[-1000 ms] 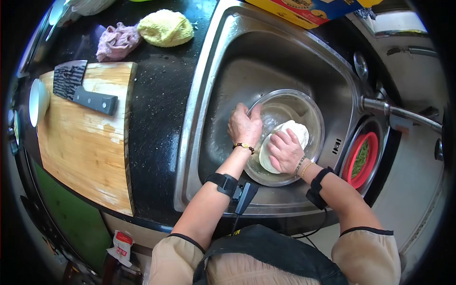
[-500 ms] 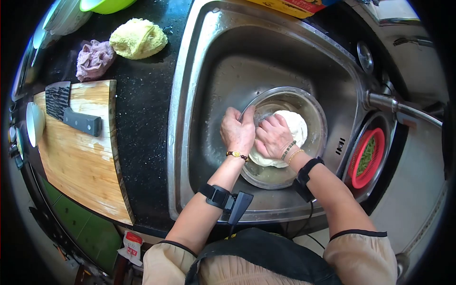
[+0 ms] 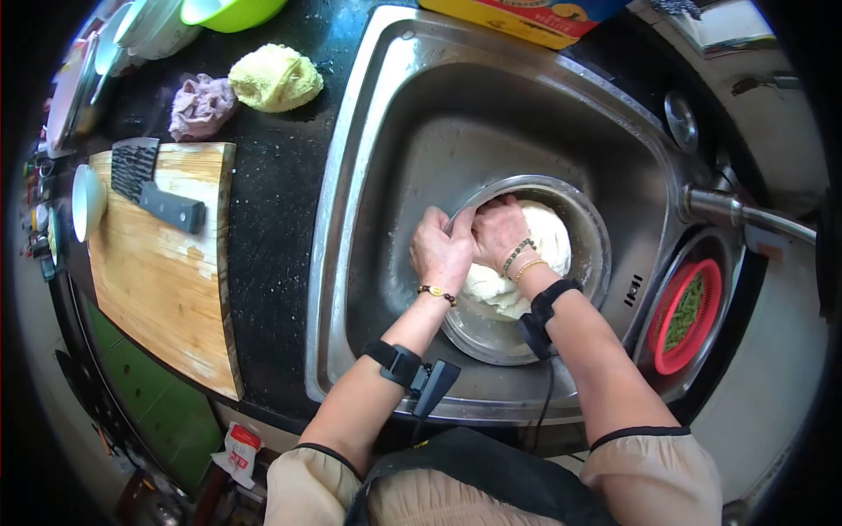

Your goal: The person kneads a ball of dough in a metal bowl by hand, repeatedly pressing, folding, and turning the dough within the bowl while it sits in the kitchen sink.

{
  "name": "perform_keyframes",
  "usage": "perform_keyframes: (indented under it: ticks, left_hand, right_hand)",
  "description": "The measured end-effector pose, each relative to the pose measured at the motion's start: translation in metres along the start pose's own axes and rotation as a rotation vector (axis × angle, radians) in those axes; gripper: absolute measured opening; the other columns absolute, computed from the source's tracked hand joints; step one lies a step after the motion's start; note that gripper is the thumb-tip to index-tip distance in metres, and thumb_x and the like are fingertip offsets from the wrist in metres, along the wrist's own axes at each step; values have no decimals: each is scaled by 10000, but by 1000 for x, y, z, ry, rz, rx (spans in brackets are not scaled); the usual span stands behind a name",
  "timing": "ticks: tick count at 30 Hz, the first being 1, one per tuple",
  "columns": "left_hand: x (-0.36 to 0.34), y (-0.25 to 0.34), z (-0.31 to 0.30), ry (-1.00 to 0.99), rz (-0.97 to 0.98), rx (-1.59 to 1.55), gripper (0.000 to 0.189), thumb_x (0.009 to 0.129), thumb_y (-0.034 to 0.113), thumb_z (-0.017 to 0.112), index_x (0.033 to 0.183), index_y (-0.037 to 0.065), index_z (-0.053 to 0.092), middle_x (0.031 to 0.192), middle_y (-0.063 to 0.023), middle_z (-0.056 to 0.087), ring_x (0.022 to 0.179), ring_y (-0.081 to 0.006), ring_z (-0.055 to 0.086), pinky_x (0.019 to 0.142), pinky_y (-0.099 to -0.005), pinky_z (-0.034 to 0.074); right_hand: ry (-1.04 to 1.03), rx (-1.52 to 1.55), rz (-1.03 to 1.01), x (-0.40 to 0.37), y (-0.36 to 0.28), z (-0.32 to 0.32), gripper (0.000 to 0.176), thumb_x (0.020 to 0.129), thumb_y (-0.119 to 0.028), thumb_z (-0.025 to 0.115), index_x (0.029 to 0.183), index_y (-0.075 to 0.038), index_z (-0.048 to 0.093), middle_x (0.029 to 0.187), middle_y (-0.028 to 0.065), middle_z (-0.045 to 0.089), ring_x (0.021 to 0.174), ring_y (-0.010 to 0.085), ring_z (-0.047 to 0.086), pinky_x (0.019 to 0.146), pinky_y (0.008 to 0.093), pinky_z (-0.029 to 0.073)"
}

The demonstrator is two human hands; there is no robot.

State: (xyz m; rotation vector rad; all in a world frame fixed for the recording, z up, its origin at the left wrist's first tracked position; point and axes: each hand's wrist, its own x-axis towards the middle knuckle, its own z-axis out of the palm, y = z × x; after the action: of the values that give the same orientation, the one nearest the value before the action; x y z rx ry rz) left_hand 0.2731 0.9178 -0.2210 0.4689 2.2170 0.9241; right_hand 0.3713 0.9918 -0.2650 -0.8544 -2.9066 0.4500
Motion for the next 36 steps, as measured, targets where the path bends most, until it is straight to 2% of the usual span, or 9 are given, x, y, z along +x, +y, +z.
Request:
perform_keyframes:
  ticks: [3, 8, 11, 17, 24, 29, 31, 34, 36]
  left_hand:
    - [0, 3, -4, -24, 2, -47, 431, 744, 377, 693, 649, 17, 477, 614, -155, 545, 567, -315, 513, 567, -412, 413]
    - [2, -2, -1, -7, 50, -37, 429, 740, 382, 689, 643, 25, 473, 596, -166, 522, 531, -310, 479, 538, -415, 401]
    - [1, 2, -2, 23, 52, -41, 429, 758, 328, 691, 588, 33, 432, 525, -92, 465, 499, -185, 412, 492, -369, 370]
    - [2, 0, 0, 34, 47, -52, 427, 747, 358, 694, 611, 25, 465, 558, -116, 507, 513, -220, 457, 517, -378, 391]
    - [2, -2, 0, 27, 48, -80, 443, 732, 379, 698, 610, 21, 468, 569, -135, 520, 518, -239, 471, 519, -384, 394]
    - [2, -1, 0, 23, 27, -64, 442, 730, 389, 695, 615, 22, 476, 574, -139, 523, 522, -253, 472, 522, -388, 395]
    - [1, 2, -1, 31, 25, -55, 439, 730, 396, 691, 623, 25, 482, 584, -143, 531, 531, -260, 489, 528, -393, 398]
    - [0, 9, -9, -77, -59, -25, 413, 743, 405, 673, 747, 9, 555, 764, -198, 615, 732, -374, 595, 647, -436, 447]
    - [1, 4, -5, -30, -32, -37, 419, 735, 405, 682, 694, 20, 524, 687, -177, 583, 647, -335, 559, 596, -421, 428]
  right_hand:
    - [-62, -52, 21, -2, -5, -6, 251, 762, -291, 515, 666, -103, 651, 664, 88, 627, 767, 239, 599, 823, 371, 401]
    - [84, 27, 150, -30, -2, -46, 362, 755, -274, 617, 963, 15, 554, 1052, 198, 512, 984, 329, 499, 919, 427, 372]
    - [-242, 72, 631, -41, 20, -71, 593, 734, -430, 658, 1074, 31, 503, 1061, 215, 562, 1010, 325, 547, 888, 406, 432]
    - [-460, 207, 770, -48, 38, -79, 784, 589, -543, 747, 1051, 38, 495, 1081, 242, 580, 1032, 321, 572, 888, 383, 450]
    - [-37, 294, 937, -132, -17, -116, 607, 552, -354, 830, 928, -36, 475, 846, 161, 597, 775, 294, 599, 712, 368, 489]
    - [38, 393, 853, -145, -10, -134, 496, 643, -246, 802, 948, -25, 479, 807, 109, 600, 721, 198, 595, 671, 316, 495]
    - [-141, 616, 736, -148, -7, -144, 440, 689, -212, 779, 956, -20, 487, 813, 81, 605, 701, 163, 597, 652, 296, 495]
    - [-275, 487, 602, -142, -19, -145, 445, 704, -292, 767, 906, -21, 478, 718, 112, 604, 648, 232, 624, 618, 334, 504]
    - [-408, 259, 474, -124, -42, -147, 477, 718, -367, 732, 873, -14, 451, 624, 167, 585, 643, 347, 620, 599, 396, 501]
